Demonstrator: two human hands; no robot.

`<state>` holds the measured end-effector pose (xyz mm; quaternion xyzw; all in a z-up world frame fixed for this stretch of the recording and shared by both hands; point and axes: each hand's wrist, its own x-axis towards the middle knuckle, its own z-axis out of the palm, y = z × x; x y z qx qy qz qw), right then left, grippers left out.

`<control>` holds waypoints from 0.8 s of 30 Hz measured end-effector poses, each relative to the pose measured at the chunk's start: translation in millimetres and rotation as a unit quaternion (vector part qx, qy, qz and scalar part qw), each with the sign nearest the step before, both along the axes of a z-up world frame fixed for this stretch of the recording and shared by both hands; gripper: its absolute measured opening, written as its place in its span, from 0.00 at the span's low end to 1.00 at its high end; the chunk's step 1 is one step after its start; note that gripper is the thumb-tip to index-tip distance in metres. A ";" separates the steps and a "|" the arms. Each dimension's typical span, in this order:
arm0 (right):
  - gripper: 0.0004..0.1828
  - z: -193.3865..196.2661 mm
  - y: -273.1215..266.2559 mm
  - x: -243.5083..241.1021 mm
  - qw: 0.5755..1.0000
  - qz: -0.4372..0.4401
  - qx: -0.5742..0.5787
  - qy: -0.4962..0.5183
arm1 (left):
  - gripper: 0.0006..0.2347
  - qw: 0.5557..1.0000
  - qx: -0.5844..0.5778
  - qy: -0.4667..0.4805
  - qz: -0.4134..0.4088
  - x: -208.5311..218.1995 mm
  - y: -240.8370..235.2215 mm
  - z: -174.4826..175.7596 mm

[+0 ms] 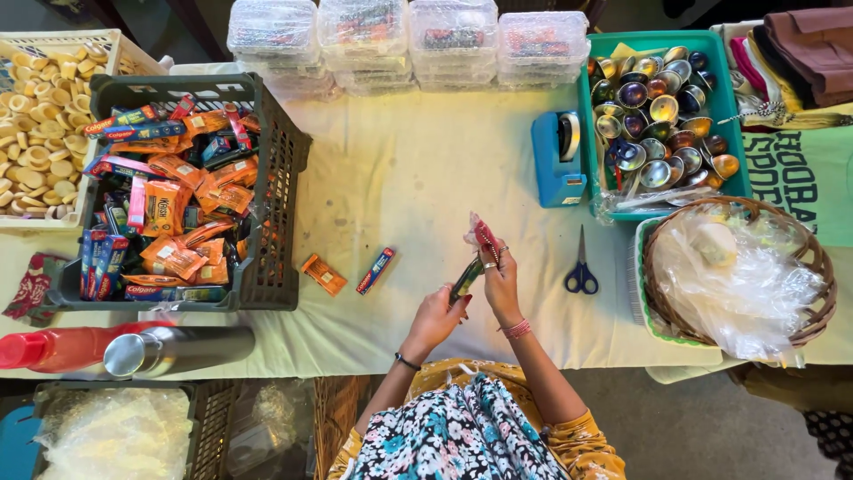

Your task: The person wraps a small white item in bubble wrap and places it in a plastic container. They then pick up several small packets of toothpaste and toothbrushes from a crate, wipe them with a cloth, and place them into a plastic bag. Finally, they put the bag into a plastic container and cover it with bubble wrap.

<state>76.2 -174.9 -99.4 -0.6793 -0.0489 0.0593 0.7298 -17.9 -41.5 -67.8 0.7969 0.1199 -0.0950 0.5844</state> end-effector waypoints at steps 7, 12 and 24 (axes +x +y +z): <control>0.21 56.7 9.9 -13.6 0.956 -0.007 -0.264 -0.128 | 0.11 0.986 -0.160 0.043 0.013 -3.3 -3.2 -38.2; 0.13 37.5 6.3 -9.8 0.967 0.112 -0.179 -0.142 | 0.11 0.954 -0.298 0.006 0.046 -0.3 2.1 -94.8; 0.20 -16.1 -37.4 16.7 0.979 0.149 -0.010 0.138 | 0.15 0.943 -0.293 0.024 0.159 -3.0 43.4 -136.0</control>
